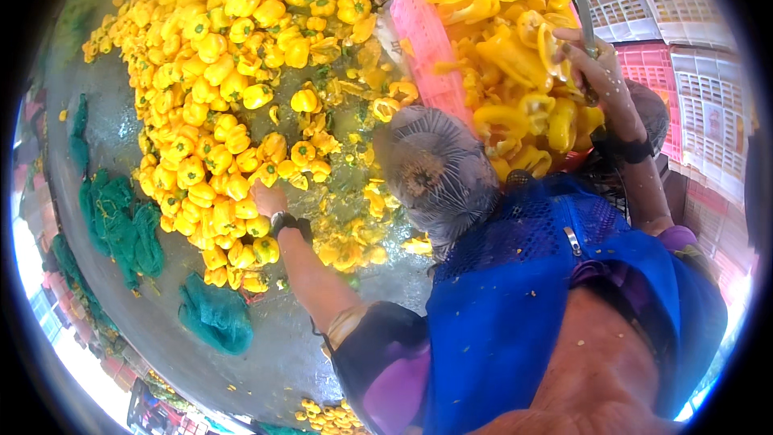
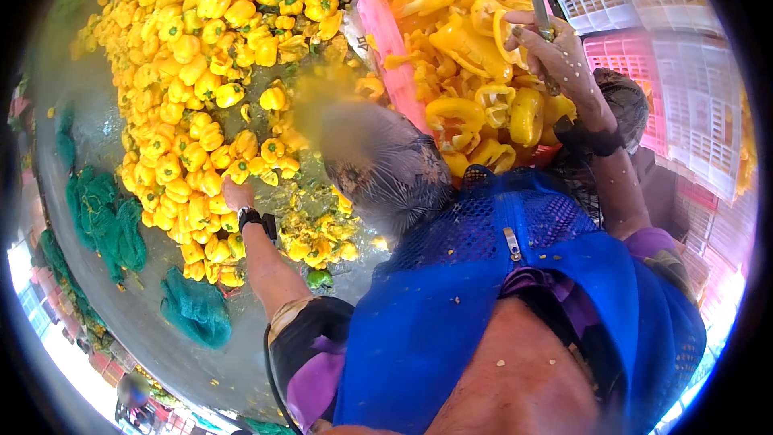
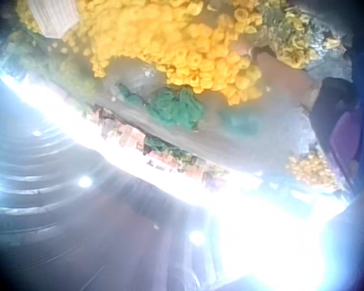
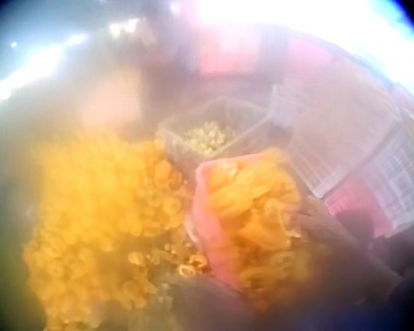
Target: The person de-cores and slices yellow bell peppers using a knife, placing the processed peppers into a pink tray.
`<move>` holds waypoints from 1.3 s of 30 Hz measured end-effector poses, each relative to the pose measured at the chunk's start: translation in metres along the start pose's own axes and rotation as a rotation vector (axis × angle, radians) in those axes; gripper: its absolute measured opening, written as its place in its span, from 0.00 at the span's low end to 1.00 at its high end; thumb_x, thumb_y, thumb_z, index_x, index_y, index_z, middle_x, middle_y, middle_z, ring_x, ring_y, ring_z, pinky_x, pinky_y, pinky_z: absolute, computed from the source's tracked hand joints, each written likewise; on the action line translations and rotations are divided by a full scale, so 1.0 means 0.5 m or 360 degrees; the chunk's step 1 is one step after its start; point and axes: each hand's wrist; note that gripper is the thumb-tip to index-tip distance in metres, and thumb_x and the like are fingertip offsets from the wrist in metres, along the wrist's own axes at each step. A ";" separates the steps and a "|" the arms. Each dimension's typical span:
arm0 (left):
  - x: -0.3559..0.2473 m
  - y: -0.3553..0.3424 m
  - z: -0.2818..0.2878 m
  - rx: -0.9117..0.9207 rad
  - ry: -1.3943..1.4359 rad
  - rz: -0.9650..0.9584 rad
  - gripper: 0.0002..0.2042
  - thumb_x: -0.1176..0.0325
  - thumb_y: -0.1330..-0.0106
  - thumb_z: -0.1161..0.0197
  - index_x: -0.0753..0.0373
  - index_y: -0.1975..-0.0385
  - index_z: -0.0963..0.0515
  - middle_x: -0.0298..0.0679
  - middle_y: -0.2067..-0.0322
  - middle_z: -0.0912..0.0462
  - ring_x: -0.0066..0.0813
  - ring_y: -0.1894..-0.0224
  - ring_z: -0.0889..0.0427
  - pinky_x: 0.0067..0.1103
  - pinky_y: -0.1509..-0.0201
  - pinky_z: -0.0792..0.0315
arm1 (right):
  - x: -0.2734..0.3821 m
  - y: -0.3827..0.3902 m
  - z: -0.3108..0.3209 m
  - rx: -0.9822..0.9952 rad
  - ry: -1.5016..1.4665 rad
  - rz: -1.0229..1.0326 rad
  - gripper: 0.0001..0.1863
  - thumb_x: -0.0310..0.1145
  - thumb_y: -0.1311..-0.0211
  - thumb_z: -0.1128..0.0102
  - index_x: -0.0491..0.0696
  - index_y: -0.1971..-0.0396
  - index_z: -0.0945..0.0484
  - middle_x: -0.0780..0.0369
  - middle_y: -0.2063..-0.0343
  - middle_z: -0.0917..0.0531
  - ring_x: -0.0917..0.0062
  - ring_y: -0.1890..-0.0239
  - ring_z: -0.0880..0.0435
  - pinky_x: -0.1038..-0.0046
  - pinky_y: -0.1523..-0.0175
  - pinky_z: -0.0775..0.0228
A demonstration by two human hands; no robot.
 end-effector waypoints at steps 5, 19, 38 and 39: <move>0.023 -0.052 -0.084 -0.0087 -0.0371 -0.0382 0.26 0.70 0.49 0.37 0.58 0.46 0.33 0.42 0.44 0.31 0.45 0.47 0.28 0.32 0.52 0.28 | 0.046 -0.004 -0.041 -0.0022 0.0076 -0.0096 0.17 0.33 0.36 0.49 0.43 0.49 0.27 0.62 0.73 0.20 0.93 0.87 0.35 0.91 0.82 0.43; -0.053 -0.036 0.032 -0.0329 0.0873 -0.0044 0.22 0.60 0.50 0.31 0.66 0.59 0.28 0.45 0.64 0.22 0.41 0.64 0.22 0.32 0.61 0.28 | 0.077 0.017 -0.110 0.0013 0.0059 -0.0055 0.15 0.32 0.37 0.48 0.43 0.52 0.25 0.64 0.77 0.20 0.92 0.89 0.32 0.89 0.85 0.44; -0.627 0.419 0.628 -0.0053 0.2013 -0.1230 0.19 0.72 0.54 0.28 0.69 0.66 0.30 0.38 0.68 0.24 0.22 0.68 0.26 0.19 0.60 0.29 | 0.050 0.039 -0.156 0.0161 0.0122 0.1095 0.10 0.31 0.36 0.54 0.44 0.57 0.31 0.63 0.83 0.29 0.78 0.78 0.28 0.75 0.70 0.35; -0.640 0.435 0.630 -0.0040 0.1990 -0.1246 0.19 0.71 0.55 0.28 0.69 0.67 0.30 0.38 0.68 0.24 0.22 0.68 0.26 0.19 0.61 0.29 | 0.061 0.052 -0.131 0.0142 0.0241 0.1034 0.11 0.31 0.37 0.52 0.43 0.57 0.32 0.62 0.84 0.29 0.77 0.79 0.27 0.74 0.71 0.35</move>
Point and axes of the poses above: each hand's wrist, its own y-axis away from the middle knuckle, its own z-axis out of the back of the hand, x = y × z
